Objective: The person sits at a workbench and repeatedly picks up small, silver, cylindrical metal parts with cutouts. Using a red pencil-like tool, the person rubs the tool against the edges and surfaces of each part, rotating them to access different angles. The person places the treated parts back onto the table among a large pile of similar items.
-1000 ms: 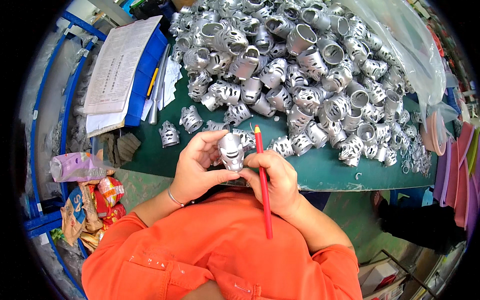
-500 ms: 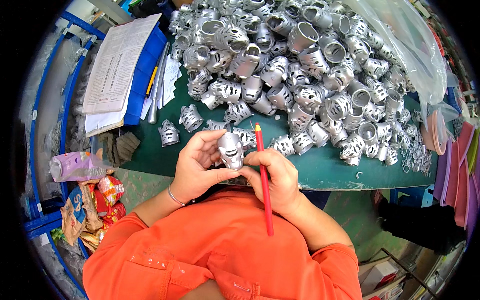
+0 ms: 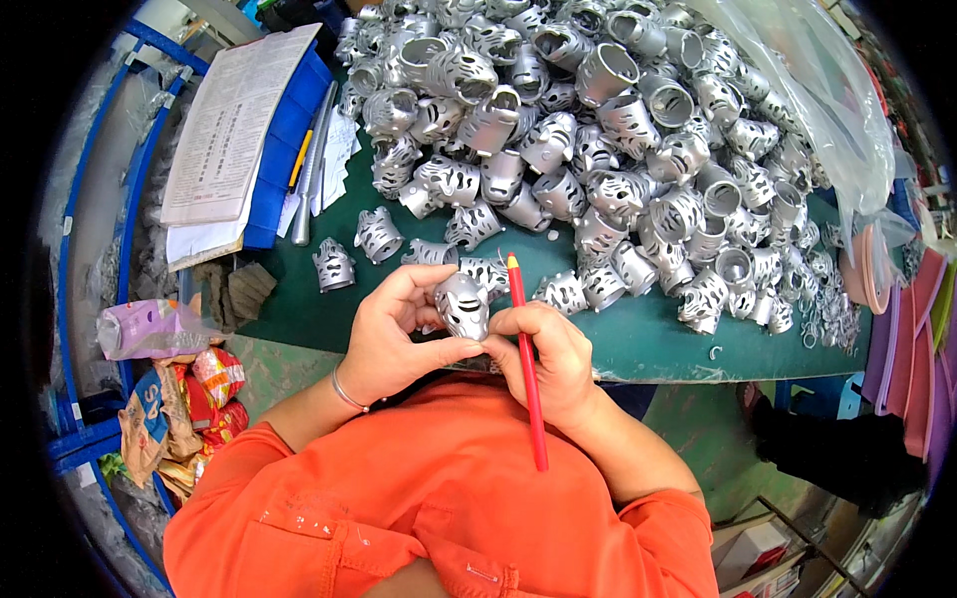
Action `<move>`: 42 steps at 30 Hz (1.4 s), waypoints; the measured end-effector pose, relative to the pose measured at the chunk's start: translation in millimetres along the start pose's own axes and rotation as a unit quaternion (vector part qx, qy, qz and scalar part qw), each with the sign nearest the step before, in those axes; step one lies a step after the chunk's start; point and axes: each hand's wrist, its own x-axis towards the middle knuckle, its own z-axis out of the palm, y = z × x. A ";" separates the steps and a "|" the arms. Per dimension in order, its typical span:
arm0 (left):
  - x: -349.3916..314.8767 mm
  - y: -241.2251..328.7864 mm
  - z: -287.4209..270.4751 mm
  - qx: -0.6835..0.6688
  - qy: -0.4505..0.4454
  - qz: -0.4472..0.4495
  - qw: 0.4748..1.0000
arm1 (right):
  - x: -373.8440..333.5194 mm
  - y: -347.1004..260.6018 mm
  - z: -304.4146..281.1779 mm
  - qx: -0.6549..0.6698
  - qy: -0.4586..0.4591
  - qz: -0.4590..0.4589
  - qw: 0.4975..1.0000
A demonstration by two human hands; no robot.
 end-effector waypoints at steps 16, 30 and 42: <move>-6.4 -18.4 4.7 0.039 0.041 0.098 0.994 | 3.3 27.5 0.8 -0.017 -0.016 -0.160 0.987; -9.3 -32.2 7.5 0.022 0.017 0.177 0.984 | -2.5 29.3 3.4 -0.068 -0.008 -0.175 0.982; -11.5 -33.0 13.9 -0.026 0.049 0.192 0.980 | -3.3 28.6 5.6 -0.090 0.031 -0.189 0.977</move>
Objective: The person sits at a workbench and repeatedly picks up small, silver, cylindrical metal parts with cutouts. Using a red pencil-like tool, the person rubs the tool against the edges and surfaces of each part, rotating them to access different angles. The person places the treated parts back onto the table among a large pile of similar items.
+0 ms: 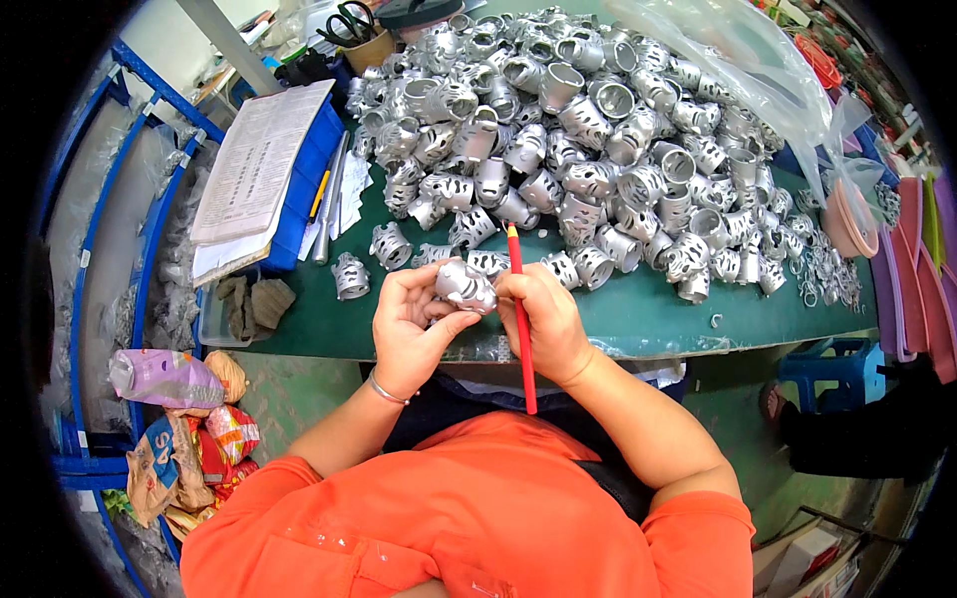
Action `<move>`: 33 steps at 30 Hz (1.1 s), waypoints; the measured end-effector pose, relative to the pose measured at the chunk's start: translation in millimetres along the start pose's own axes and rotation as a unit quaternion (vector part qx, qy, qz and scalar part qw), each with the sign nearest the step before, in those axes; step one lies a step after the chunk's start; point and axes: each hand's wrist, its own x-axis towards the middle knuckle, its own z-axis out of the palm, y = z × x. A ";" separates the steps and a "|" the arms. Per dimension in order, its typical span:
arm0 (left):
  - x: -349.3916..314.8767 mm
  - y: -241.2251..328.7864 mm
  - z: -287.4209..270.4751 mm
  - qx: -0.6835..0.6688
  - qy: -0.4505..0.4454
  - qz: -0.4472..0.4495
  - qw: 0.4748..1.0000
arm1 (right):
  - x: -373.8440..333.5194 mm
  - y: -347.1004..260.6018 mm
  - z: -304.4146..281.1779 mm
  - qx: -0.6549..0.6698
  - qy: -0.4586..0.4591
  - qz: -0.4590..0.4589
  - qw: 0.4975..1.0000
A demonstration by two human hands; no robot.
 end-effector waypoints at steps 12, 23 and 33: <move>1.0 -7.4 -1.2 0.040 0.000 0.028 0.999 | 0.3 -1.5 0.6 -0.036 -0.003 -0.019 0.999; -2.3 -4.6 -2.7 0.027 0.002 0.034 0.999 | 0.9 -3.5 -0.3 -0.064 -0.010 -0.032 0.997; -3.2 23.5 -8.7 0.127 -0.023 -0.092 0.987 | -6.8 -6.6 -6.7 -0.064 -0.036 -0.116 0.991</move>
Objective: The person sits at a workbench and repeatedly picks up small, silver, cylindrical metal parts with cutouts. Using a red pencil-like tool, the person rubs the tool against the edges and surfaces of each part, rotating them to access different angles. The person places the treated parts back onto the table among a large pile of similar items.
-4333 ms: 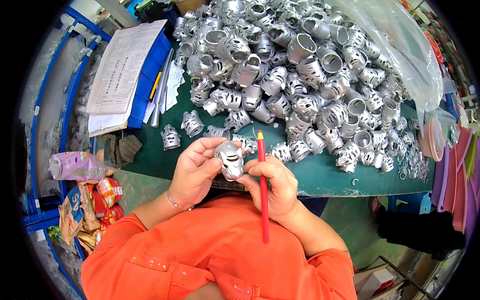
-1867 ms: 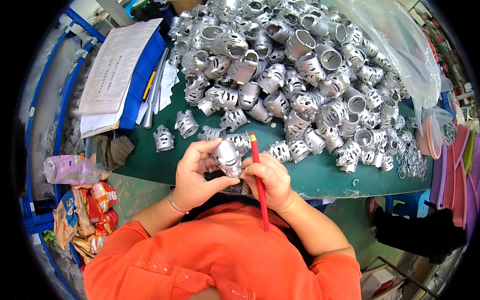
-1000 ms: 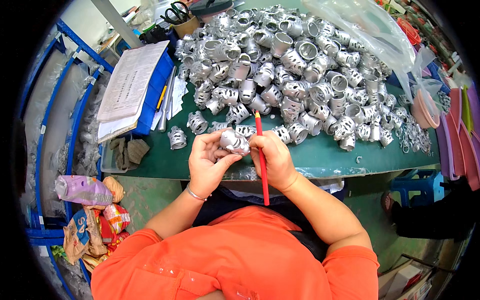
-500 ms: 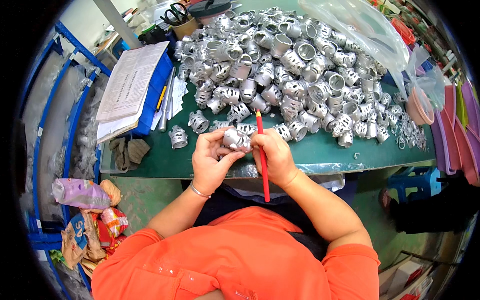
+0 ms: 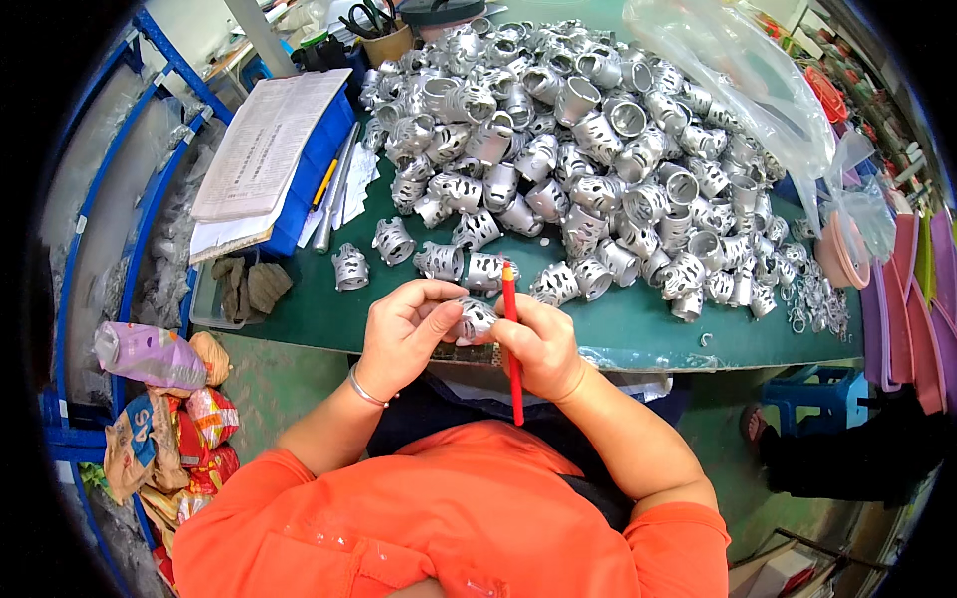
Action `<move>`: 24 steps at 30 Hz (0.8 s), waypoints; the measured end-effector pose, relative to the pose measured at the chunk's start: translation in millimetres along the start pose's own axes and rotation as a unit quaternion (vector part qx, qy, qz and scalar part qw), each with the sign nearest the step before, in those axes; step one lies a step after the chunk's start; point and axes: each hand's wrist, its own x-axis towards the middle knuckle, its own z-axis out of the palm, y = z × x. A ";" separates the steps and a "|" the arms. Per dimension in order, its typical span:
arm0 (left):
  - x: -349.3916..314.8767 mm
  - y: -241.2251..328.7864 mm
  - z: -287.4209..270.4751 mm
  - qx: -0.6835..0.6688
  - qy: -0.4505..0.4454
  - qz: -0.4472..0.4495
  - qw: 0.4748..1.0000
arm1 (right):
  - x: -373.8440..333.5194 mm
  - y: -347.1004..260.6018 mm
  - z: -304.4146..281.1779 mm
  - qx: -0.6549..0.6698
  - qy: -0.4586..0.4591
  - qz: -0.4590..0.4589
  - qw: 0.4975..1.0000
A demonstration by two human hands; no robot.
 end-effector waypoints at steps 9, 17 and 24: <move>2.4 23.2 -1.2 -0.035 -0.080 -0.119 0.989 | 0.8 0.9 -2.3 0.023 0.040 0.007 0.999; -0.9 -3.3 5.1 -0.023 0.000 0.154 0.988 | -4.8 -18.8 -11.2 0.387 0.020 0.379 0.840; -4.5 -1.1 8.9 0.079 0.020 0.314 0.946 | -4.2 -17.5 -15.9 0.580 0.045 0.378 0.720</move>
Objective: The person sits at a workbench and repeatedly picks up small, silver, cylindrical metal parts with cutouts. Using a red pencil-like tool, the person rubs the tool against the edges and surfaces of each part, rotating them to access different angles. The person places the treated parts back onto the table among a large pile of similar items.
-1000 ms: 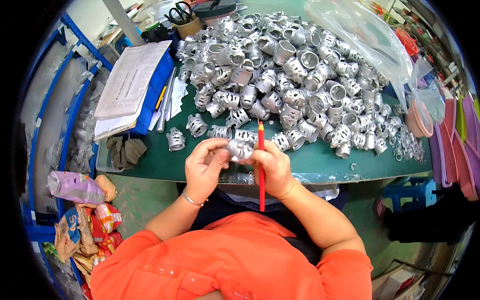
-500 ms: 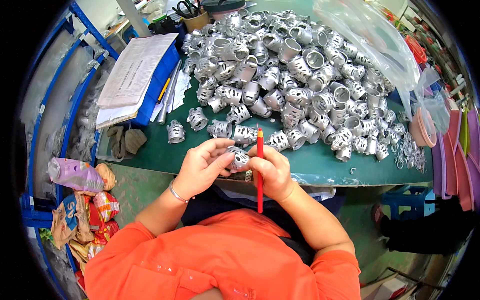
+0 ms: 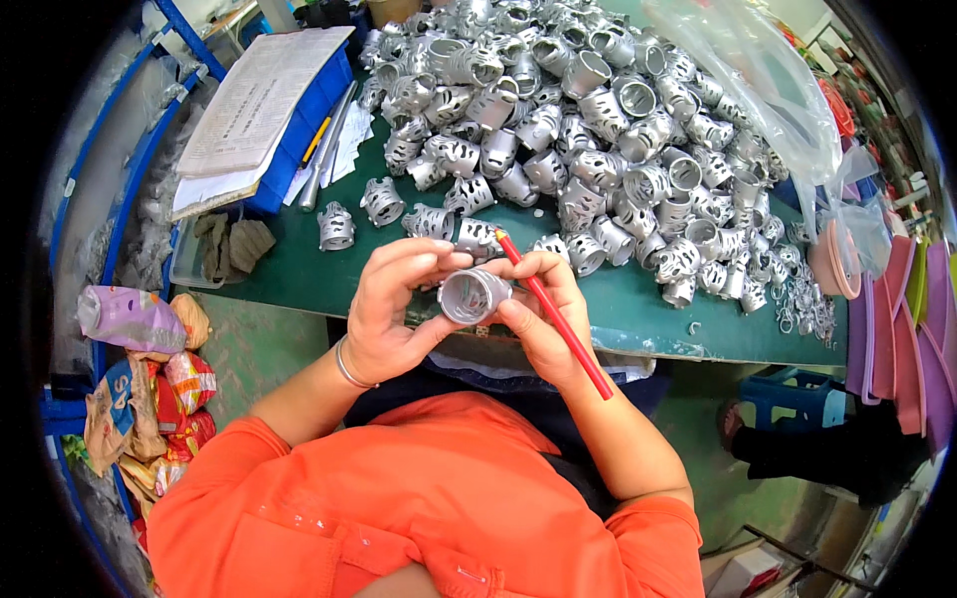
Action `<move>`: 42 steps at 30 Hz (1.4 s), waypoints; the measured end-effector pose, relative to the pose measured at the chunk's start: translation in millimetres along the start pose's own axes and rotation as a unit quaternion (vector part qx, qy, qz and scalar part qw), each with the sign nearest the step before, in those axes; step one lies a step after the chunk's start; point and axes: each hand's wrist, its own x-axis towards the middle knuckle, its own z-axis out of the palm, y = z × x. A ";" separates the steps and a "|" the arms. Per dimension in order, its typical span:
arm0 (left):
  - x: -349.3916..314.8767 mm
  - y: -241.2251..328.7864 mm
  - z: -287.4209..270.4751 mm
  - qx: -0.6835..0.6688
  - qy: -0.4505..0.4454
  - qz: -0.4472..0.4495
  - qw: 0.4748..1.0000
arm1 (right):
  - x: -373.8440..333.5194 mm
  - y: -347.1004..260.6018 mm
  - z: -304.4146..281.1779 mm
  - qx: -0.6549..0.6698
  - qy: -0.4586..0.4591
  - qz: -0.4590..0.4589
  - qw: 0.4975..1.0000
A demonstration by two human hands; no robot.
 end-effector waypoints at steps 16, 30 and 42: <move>-73.6 -28.4 29.0 0.089 -0.375 -0.109 0.916 | -11.7 -46.5 -22.9 -0.651 0.074 -0.165 0.738; -79.1 -67.1 38.4 0.193 -0.523 -0.268 0.786 | 14.4 -48.9 -25.0 -0.737 -0.029 -0.151 0.658; -26.1 11.1 -5.2 -0.147 -0.406 -0.373 0.821 | -12.0 -24.5 -18.6 -0.452 0.018 -0.152 0.879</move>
